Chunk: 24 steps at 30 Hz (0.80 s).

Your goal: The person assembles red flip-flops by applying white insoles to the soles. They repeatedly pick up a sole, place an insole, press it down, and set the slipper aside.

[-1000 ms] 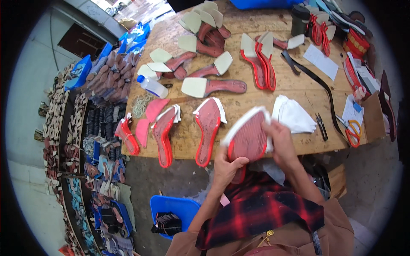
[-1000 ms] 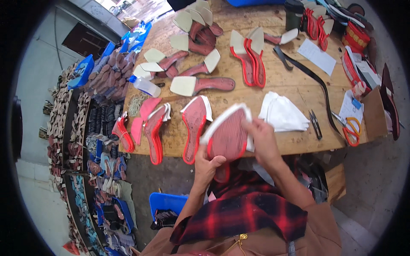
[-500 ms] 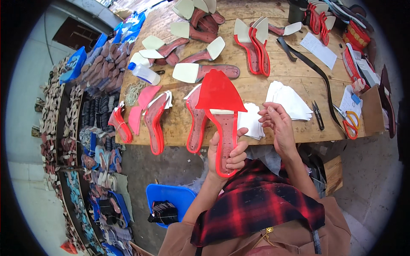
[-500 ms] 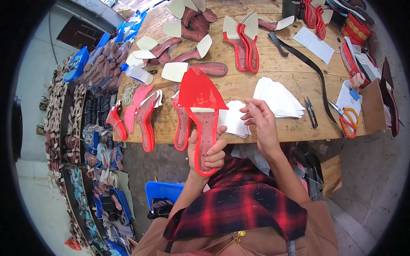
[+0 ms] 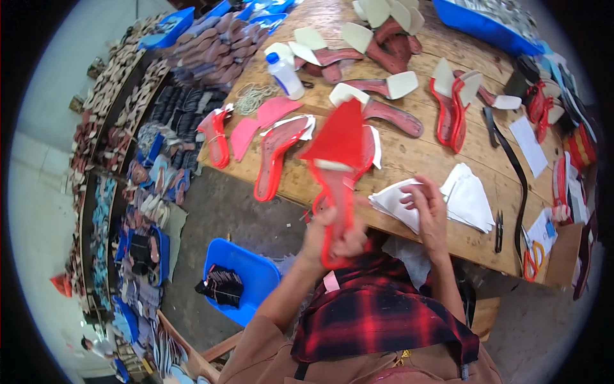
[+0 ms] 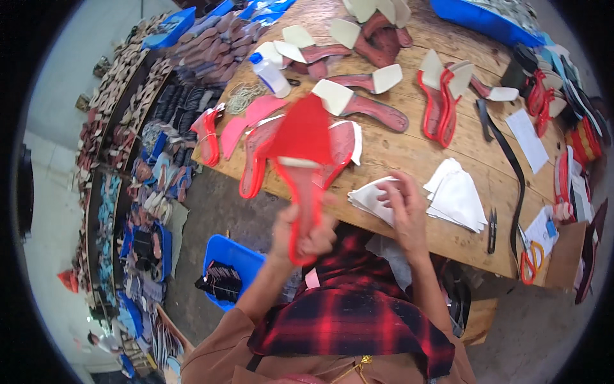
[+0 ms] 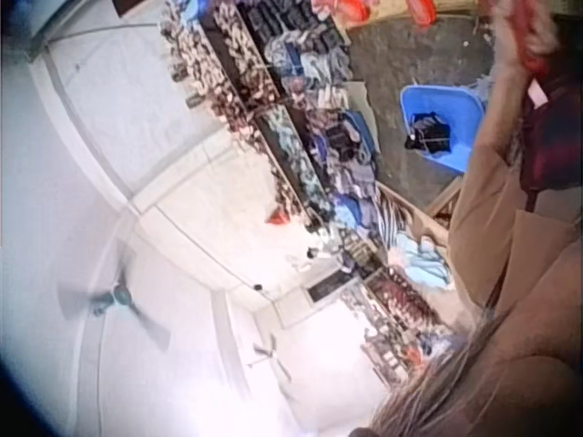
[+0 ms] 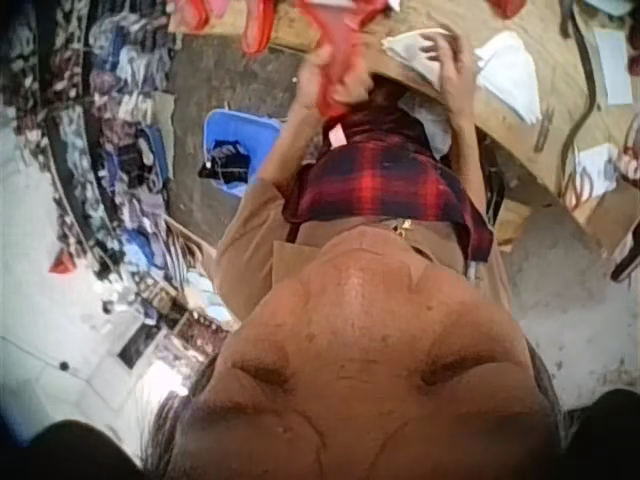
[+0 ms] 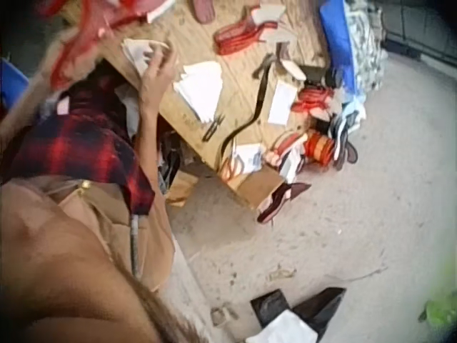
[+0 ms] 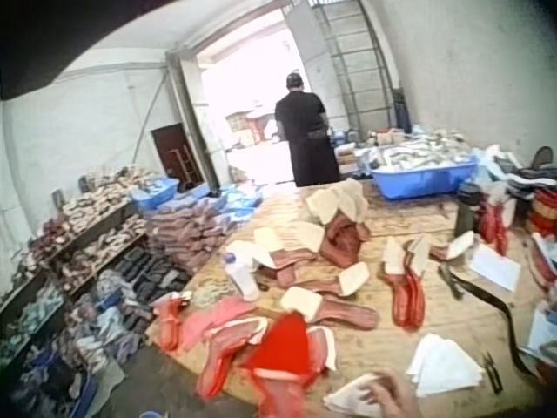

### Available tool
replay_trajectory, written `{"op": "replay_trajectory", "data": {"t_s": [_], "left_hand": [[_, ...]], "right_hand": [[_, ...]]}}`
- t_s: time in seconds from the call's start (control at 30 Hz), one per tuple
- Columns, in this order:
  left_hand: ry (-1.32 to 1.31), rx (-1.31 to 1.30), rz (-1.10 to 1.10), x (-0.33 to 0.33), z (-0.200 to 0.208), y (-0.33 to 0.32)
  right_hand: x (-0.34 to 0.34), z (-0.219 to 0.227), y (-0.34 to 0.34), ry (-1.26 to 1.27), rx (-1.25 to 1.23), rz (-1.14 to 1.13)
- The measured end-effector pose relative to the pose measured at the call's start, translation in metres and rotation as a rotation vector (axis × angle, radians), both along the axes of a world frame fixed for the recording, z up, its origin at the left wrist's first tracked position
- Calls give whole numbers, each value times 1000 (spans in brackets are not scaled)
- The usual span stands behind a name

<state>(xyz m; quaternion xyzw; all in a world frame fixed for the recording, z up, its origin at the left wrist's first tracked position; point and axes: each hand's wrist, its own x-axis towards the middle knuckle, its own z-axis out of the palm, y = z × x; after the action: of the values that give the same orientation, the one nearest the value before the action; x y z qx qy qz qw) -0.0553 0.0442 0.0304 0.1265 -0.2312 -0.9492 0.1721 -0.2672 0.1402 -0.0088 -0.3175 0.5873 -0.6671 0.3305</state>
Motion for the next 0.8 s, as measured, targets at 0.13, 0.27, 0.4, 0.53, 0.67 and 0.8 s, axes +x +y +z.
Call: {"op": "replay_trajectory", "data": {"t_s": [0.13,0.27,0.4,0.53,0.67,0.8], "left_hand": [[-757,-1113,759,49,11,-102],[-1321,-1686,657,90,-21,-176],[-1316,-1426,655,74,-53,-187],[-1114,-1342,752,71,-63,-174],[-1115,-1393,681,78,-61,-178],[-1080,-1492,655,60,-43,-173]], "right_hand": [[-28,-2,31,-108,55,-127],[-45,-12,63,-128,127,-210],[-53,-13,82,-213,173,-289],[-83,-6,70,-204,162,-293],[-150,-25,-8,208,97,-428],[-206,-40,-74,419,470,-481]]}}
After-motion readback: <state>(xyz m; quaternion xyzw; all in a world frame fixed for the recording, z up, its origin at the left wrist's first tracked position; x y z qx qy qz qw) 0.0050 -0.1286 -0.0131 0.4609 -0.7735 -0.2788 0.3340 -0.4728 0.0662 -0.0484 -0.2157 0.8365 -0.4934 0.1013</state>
